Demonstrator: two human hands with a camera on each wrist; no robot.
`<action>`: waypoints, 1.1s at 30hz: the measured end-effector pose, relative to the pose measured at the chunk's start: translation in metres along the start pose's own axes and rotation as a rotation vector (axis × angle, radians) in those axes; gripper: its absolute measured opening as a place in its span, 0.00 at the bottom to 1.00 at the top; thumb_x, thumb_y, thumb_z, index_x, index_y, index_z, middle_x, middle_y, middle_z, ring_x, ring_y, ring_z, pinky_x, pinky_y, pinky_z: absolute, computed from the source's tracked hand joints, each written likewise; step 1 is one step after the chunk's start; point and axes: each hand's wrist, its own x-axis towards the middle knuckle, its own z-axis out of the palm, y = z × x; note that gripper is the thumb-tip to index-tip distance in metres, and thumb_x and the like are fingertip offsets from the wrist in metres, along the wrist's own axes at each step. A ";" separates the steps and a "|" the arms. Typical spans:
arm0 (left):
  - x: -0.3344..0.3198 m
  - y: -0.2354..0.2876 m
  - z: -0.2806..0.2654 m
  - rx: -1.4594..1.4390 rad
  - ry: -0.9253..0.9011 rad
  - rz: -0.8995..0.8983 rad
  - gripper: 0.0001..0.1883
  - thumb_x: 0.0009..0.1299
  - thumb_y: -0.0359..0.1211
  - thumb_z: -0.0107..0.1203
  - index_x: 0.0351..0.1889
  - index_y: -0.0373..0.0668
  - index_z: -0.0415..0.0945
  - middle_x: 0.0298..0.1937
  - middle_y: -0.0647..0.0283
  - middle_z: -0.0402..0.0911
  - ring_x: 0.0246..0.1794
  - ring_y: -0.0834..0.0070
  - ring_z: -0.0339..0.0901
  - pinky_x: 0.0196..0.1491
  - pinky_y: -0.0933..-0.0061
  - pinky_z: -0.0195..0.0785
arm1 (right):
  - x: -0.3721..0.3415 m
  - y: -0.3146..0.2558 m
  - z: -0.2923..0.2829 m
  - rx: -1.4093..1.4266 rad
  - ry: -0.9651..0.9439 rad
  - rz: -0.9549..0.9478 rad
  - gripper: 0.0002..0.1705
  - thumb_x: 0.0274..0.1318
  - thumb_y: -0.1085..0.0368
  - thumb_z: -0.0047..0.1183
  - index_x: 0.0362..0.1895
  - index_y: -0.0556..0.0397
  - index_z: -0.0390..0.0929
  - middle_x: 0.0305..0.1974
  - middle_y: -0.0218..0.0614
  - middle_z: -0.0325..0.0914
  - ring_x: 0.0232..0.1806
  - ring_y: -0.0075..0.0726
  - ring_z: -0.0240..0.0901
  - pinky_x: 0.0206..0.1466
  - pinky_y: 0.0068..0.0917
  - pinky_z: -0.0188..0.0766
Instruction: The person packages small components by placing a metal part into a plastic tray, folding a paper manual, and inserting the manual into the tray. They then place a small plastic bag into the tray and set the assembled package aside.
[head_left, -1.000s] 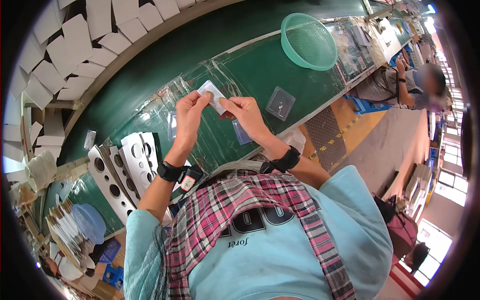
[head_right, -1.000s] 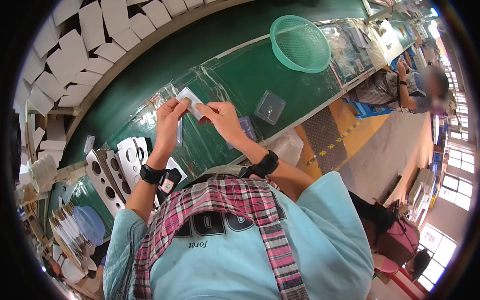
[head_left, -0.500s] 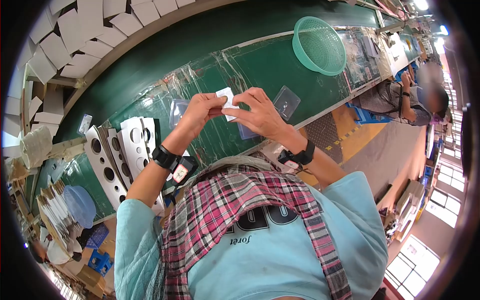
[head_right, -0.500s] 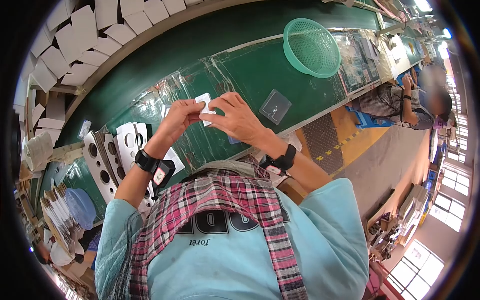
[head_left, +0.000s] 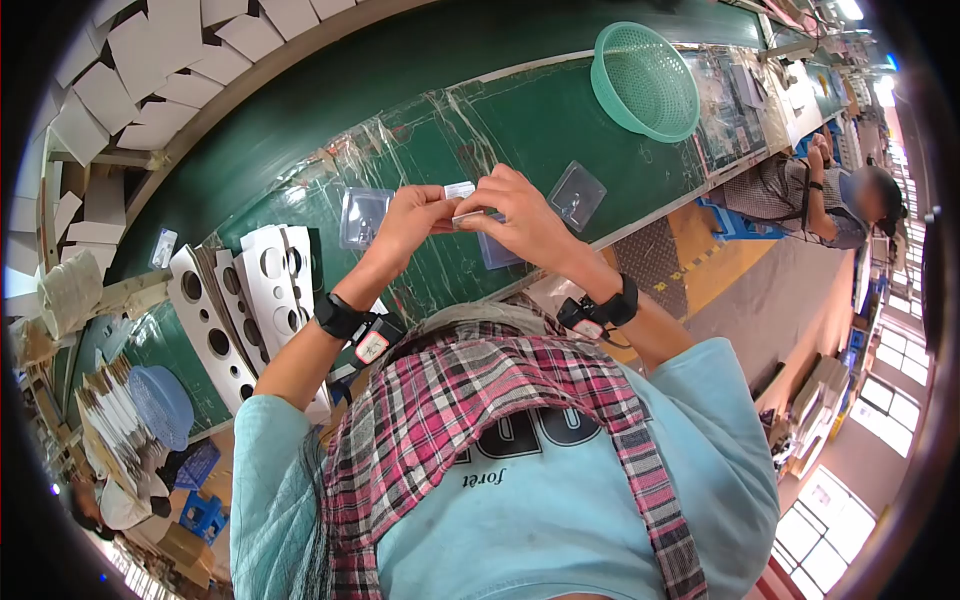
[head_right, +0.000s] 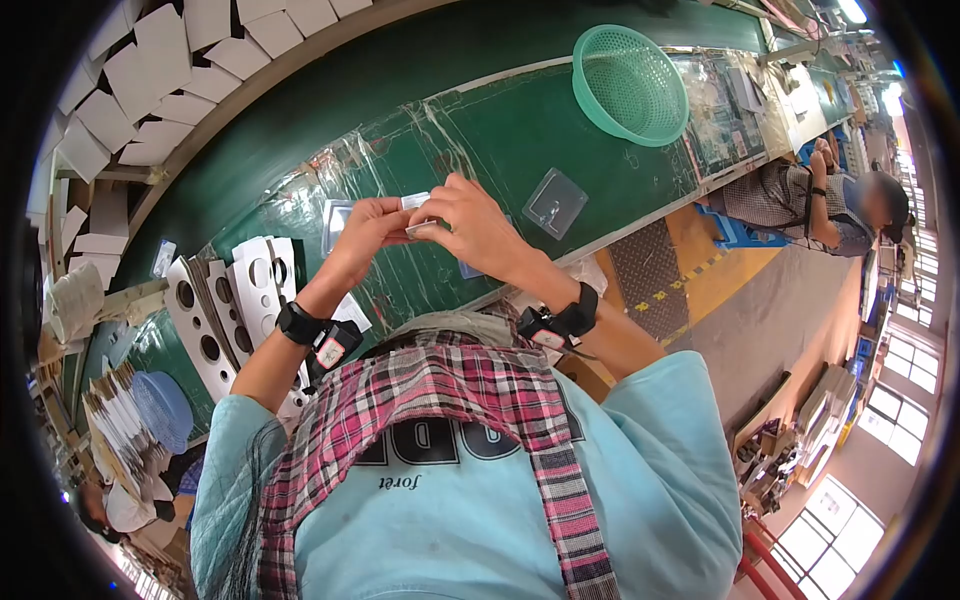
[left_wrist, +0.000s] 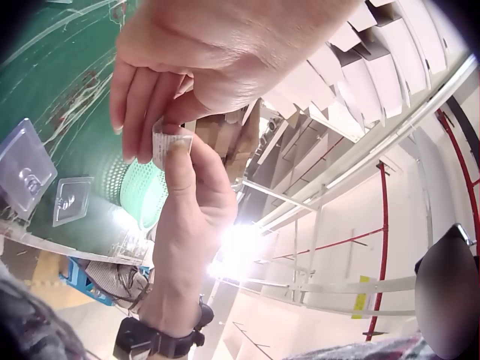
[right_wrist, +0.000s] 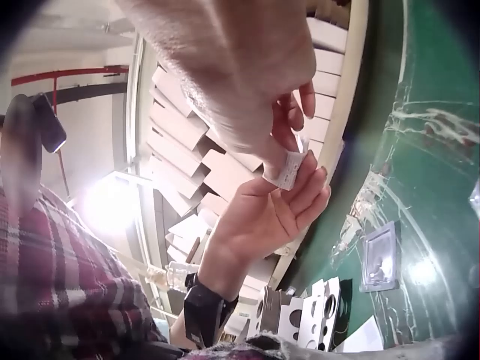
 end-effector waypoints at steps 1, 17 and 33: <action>0.000 -0.001 0.000 0.013 0.010 -0.008 0.10 0.70 0.32 0.51 0.34 0.34 0.79 0.31 0.63 0.82 0.33 0.80 0.80 0.42 0.80 0.73 | 0.000 -0.001 0.000 0.018 -0.010 0.023 0.08 0.50 0.61 0.57 0.30 0.51 0.80 0.28 0.32 0.70 0.37 0.37 0.64 0.44 0.31 0.62; 0.006 -0.004 -0.008 0.137 -0.005 0.087 0.12 0.71 0.32 0.47 0.32 0.33 0.76 0.33 0.62 0.81 0.34 0.77 0.79 0.46 0.75 0.72 | 0.016 0.004 0.000 0.163 -0.071 0.349 0.11 0.41 0.63 0.62 0.28 0.55 0.75 0.29 0.34 0.76 0.36 0.40 0.70 0.45 0.33 0.64; 0.004 -0.004 -0.002 0.452 0.100 0.292 0.13 0.71 0.34 0.48 0.37 0.31 0.75 0.20 0.63 0.76 0.21 0.85 0.66 0.26 0.76 0.59 | 0.011 0.031 0.012 0.560 -0.086 0.478 0.18 0.49 0.65 0.61 0.42 0.62 0.72 0.35 0.34 0.78 0.36 0.23 0.74 0.40 0.22 0.70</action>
